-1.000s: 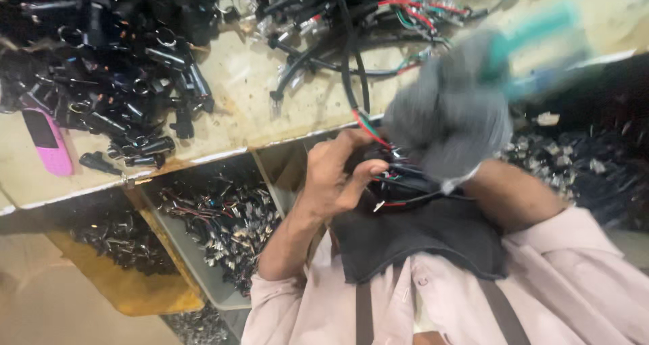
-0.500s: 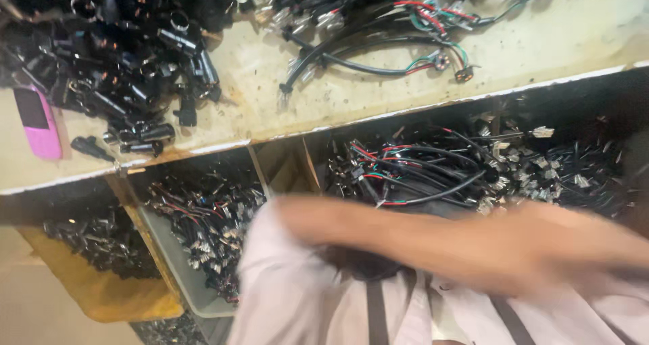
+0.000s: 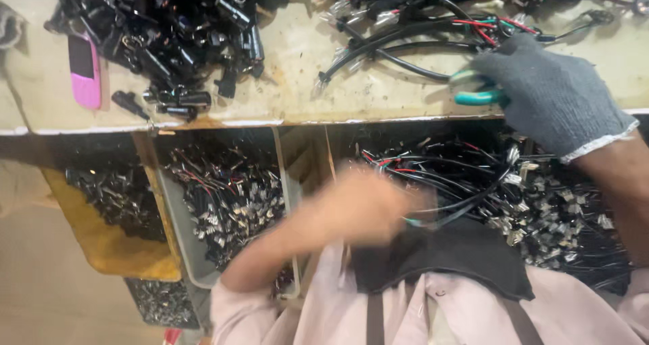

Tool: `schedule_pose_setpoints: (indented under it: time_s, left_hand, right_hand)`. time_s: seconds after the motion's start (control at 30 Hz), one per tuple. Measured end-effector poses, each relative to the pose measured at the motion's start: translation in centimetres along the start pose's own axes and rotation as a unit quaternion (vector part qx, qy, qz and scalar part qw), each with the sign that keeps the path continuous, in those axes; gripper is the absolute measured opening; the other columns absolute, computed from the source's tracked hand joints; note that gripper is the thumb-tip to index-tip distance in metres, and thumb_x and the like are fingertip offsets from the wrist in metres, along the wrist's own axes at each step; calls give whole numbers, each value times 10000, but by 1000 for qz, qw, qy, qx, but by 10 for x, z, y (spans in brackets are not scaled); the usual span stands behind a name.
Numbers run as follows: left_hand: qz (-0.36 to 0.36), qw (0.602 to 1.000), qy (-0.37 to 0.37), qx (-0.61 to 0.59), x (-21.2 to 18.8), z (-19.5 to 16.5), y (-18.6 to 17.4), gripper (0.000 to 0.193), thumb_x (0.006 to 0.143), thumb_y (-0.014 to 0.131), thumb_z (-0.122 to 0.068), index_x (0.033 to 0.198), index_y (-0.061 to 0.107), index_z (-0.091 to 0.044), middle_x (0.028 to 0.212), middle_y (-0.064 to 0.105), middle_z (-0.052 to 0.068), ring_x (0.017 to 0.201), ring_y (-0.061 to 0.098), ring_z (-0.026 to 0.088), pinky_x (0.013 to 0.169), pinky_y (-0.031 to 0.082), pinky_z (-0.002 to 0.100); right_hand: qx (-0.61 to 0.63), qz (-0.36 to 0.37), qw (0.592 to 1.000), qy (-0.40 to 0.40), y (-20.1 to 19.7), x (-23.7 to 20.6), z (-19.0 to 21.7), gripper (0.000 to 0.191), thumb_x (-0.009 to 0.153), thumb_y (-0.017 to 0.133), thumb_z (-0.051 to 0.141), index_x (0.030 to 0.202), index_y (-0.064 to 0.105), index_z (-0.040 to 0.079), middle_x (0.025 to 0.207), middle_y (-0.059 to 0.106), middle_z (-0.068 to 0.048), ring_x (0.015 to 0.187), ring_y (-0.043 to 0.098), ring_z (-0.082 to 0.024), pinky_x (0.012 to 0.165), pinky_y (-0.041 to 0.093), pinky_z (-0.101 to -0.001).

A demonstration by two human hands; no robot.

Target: The person repeatedly picks up small black cylindrical objects with attached wires from a table, uses pliers to cut the wires, and places the objects back on the table. The action is continuous and repetitive.

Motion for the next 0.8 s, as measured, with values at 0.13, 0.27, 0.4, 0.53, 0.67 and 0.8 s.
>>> schedule_pose_setpoints:
  time_s: [0.13, 0.27, 0.4, 0.53, 0.67, 0.8]
  left_hand:
    - [-656, 589, -304, 361, -74, 95, -178, 499, 826, 669, -335, 1206, 578, -26, 1186, 589, 153, 1049, 578, 325, 863, 488, 466]
    - [-588, 689, -351, 236, -54, 203, -189, 419, 951, 771, -386, 1137, 634, -36, 1196, 608, 149, 1151, 560, 370, 897, 435, 500]
    - [-753, 635, -125, 123, -98, 166, -182, 369, 1028, 769, -362, 1225, 651, -72, 1229, 645, 94, 1182, 592, 266, 1004, 501, 429]
    - [-712, 579, 172, -359, -72, 122, -166, 432, 847, 843, -401, 1092, 617, -126, 1095, 718, 83, 835, 732, 179, 695, 575, 341]
    - [-412, 702, 191, -548, 14, 49, -107, 505, 794, 905, -141, 1208, 620, -88, 1123, 657, 34, 1059, 629, 108, 944, 524, 279]
    - [-344, 765, 176, -515, 21, 24, -78, 306, 1076, 607, -180, 1352, 650, -57, 1328, 705, 69, 1267, 651, 157, 1114, 491, 307]
  right_hand:
    - [-41, -66, 997, -7, -20, -6, 11, 275, 745, 692, 68, 1017, 691, 110, 1025, 667, -156, 785, 672, -386, 625, 532, -487]
    - [11, -177, 984, -15, -11, -31, 23, 58, 944, 693, 70, 940, 642, 98, 902, 640, -123, 746, 656, -337, 628, 508, -476]
    - [44, -160, 986, -16, 21, -40, 13, 260, 665, 610, 62, 923, 592, 94, 866, 647, -132, 699, 654, -347, 543, 514, -435]
    - [39, -51, 998, 8, 39, -15, 2, 190, 900, 694, 111, 1067, 618, 59, 818, 629, -128, 682, 658, -336, 550, 511, -463]
    - [261, -117, 958, 34, 1, -7, -6, 144, 972, 647, 119, 1108, 625, 77, 914, 679, -93, 767, 706, -291, 679, 563, -435]
    - [276, -155, 948, 32, -17, -41, 0, 152, 892, 737, 187, 1008, 640, 167, 876, 643, -83, 775, 672, -288, 638, 541, -378]
Point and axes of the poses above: each hand's wrist, its own x-axis towards the middle knuckle, its own y-axis out of the palm, z = x × y, the point moved 10 cm from there along x, towards the middle knuckle
